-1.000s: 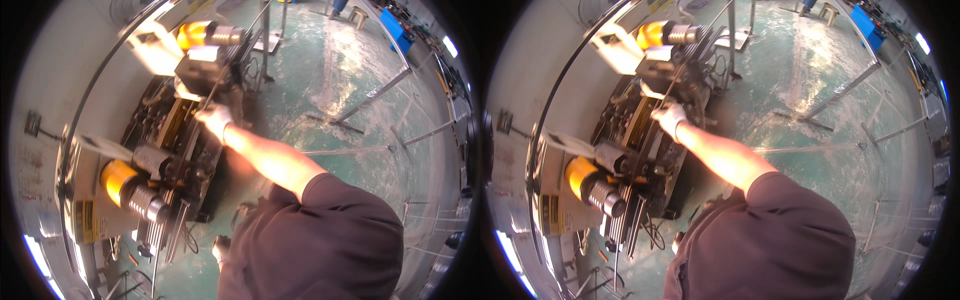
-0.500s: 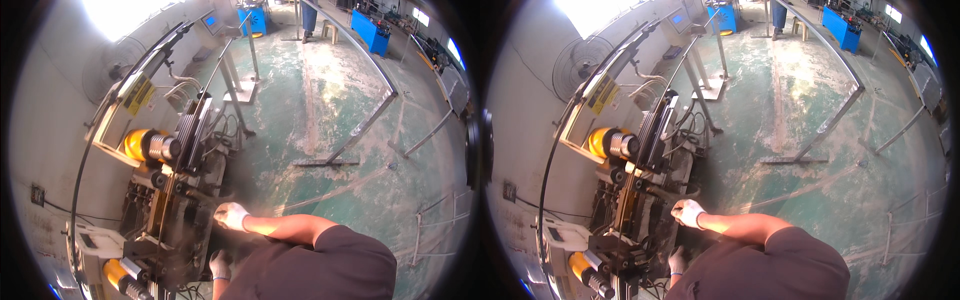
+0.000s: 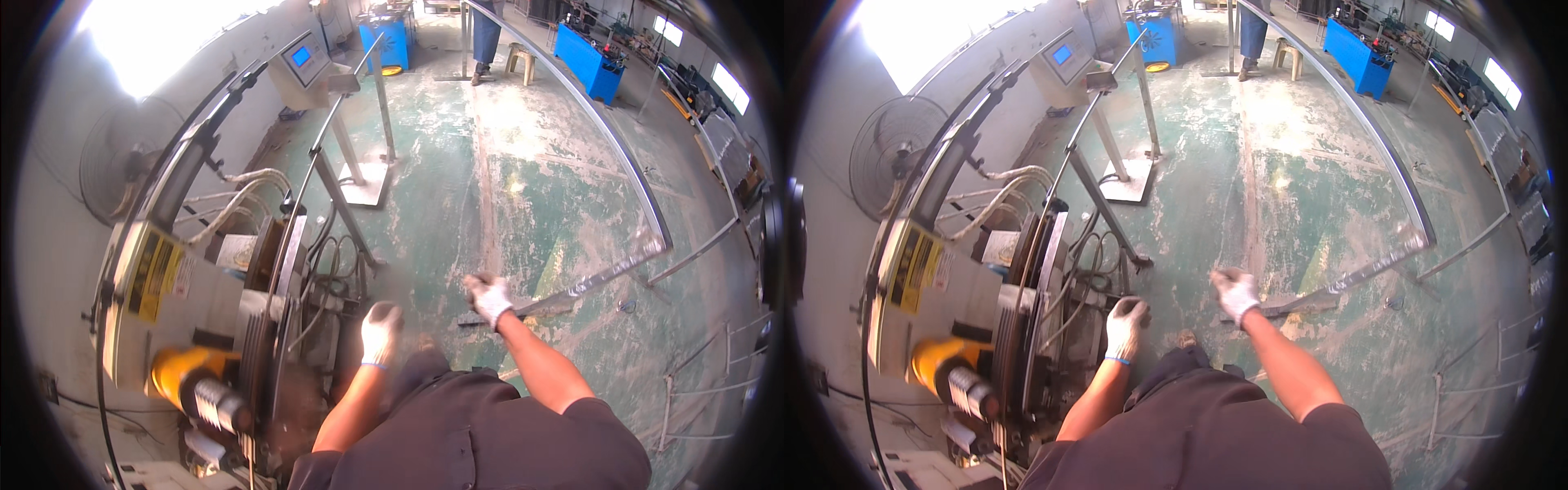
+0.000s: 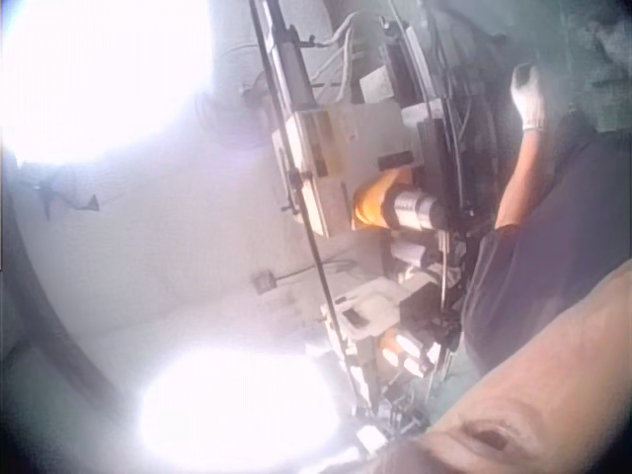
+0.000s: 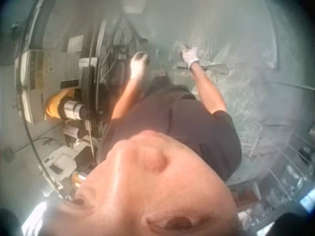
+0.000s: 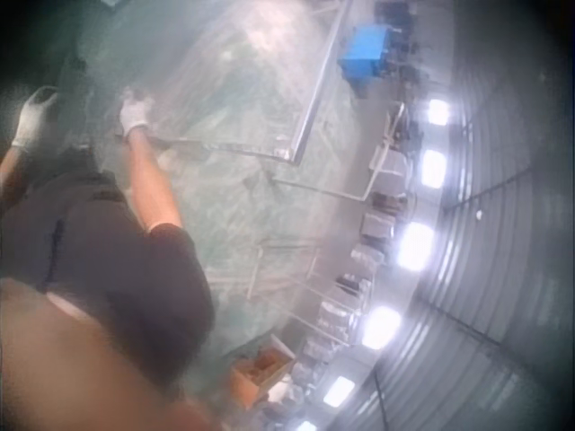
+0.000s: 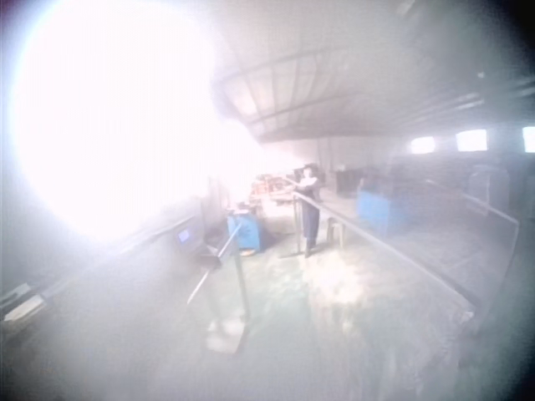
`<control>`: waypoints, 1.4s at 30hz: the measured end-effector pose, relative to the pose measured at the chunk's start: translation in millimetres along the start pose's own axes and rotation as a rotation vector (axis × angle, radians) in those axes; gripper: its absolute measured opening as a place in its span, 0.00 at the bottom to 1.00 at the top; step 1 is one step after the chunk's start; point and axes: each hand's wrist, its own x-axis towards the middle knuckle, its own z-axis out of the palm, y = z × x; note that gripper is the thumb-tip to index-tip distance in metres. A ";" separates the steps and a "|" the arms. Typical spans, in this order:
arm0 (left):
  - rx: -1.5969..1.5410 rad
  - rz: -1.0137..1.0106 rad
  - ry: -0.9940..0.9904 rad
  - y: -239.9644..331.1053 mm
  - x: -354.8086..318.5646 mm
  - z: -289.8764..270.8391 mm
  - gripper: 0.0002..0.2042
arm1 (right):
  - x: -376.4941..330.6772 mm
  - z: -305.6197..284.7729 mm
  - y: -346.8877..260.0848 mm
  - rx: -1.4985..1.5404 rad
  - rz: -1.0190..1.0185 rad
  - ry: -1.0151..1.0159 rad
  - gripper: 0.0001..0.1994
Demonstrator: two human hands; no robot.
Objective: The person picks up long metal rods from a stack, carries them to a bending machine, and bends them using the machine. The person then places the bent rods on a wooden crate and later handles a bundle of rods near a forklift.
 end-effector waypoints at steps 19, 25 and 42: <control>0.331 0.570 0.459 258.6 518.7 165.2 0.09 | 497.6 -151.2 42.0 -0.243 -0.084 0.200 0.14; 0.387 0.389 0.782 305.4 621.3 157.3 0.14 | 647.7 -74.4 -169.5 -0.503 -0.247 -0.106 0.15; 0.868 0.158 0.933 330.4 809.0 155.0 0.17 | 940.4 221.9 -451.9 -0.794 -1.116 -0.560 0.23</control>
